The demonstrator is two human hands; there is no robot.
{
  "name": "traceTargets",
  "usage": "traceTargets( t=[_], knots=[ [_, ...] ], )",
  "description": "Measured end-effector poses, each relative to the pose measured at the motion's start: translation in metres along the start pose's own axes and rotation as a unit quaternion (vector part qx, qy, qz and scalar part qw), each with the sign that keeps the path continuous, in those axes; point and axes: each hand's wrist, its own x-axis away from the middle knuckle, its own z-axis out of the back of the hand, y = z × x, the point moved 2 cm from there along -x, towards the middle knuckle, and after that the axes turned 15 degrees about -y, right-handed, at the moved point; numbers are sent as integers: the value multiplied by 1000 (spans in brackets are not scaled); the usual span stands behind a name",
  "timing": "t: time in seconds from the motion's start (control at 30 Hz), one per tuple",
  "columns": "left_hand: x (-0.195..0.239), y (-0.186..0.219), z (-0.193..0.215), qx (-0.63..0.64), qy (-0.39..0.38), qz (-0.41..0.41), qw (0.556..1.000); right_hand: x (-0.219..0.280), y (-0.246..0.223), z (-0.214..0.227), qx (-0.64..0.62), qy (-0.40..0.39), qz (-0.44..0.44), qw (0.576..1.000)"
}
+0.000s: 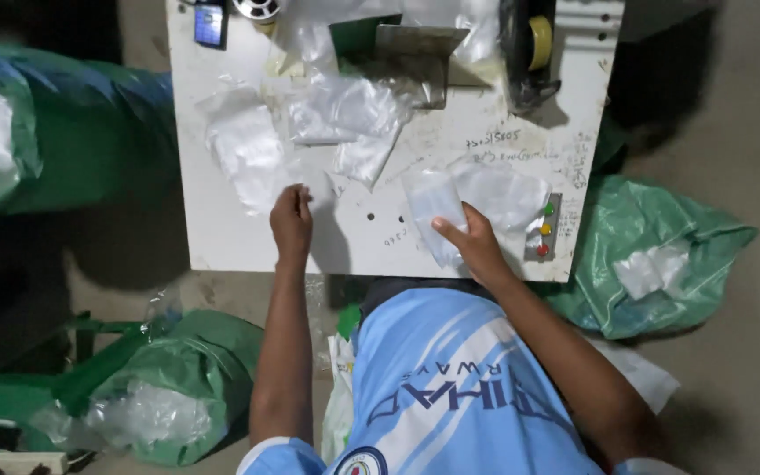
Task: Folding and stacking small plastic bags on a work table in a factory setting.
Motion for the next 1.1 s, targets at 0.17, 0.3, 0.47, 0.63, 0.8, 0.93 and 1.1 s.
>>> traceTargets(
  t=[0.17, 0.3, 0.47, 0.63, 0.8, 0.93, 1.1],
  knots=[
    [29, 26, -64, 304, -36, 56, 950, -16, 14, -21, 17, -52, 35, 998],
    [46, 31, -128, 463, -213, 224, 831, -55, 69, -16, -29, -88, 31, 995],
    [52, 91, -93, 654, -140, 244, 702, -46, 61, -6, 81, 12, 82, 993],
    [42, 63, -144, 401, -91, 178, 894, -37, 56, -23, 194, -44, 106, 974],
    [73, 136, -94, -43, 65, -176, 981, -35, 15, -33, 515, -125, -66, 846],
    [75, 124, -102, -138, 63, -280, 948, -50, 51, 2, 371, 26, -104, 922],
    [87, 125, -108, 103, 5, -63, 993, -49, 143, 2, -152, -118, -120, 974]
  ],
)
